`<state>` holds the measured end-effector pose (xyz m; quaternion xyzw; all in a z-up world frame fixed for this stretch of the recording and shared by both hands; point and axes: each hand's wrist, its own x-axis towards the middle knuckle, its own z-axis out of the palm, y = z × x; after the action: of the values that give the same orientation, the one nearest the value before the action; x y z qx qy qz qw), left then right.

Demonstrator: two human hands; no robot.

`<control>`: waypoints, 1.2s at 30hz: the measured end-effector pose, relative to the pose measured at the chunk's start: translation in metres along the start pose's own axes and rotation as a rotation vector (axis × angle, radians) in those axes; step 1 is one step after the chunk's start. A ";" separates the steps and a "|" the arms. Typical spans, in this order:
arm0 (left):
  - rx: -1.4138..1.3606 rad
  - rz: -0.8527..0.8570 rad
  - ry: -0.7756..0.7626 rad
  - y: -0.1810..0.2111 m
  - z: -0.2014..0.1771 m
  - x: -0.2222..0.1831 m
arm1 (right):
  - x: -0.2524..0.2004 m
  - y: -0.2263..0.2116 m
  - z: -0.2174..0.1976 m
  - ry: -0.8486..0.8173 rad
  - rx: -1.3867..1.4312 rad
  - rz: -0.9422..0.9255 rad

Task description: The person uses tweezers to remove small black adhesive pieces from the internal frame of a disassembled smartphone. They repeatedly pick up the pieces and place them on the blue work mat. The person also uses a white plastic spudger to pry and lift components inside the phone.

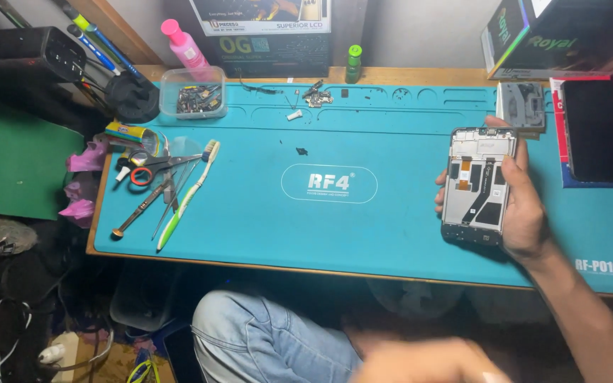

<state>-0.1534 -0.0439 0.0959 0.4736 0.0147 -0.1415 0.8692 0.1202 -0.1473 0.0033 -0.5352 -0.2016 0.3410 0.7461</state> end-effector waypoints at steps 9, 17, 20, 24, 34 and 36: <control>1.480 0.561 1.074 0.020 -0.170 0.040 | 0.000 -0.004 -0.007 -0.093 0.033 -0.002; 1.381 0.672 0.954 -0.005 -0.128 0.096 | 0.000 -0.004 -0.010 -0.116 0.126 0.031; 1.173 0.714 0.723 -0.015 -0.111 0.129 | 0.002 0.001 -0.008 -0.097 0.154 0.002; 1.008 0.799 0.645 -0.026 -0.114 0.166 | 0.018 0.011 -0.022 -0.093 -0.235 -0.186; 1.012 0.712 0.625 -0.019 -0.119 0.175 | 0.006 0.003 -0.007 -0.066 -0.285 -0.190; 1.023 0.706 0.598 -0.019 -0.119 0.175 | 0.004 0.004 -0.007 -0.069 -0.300 -0.198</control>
<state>0.0229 0.0038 -0.0129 0.8195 0.0299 0.2975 0.4889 0.1265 -0.1480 -0.0036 -0.6058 -0.3276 0.2502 0.6805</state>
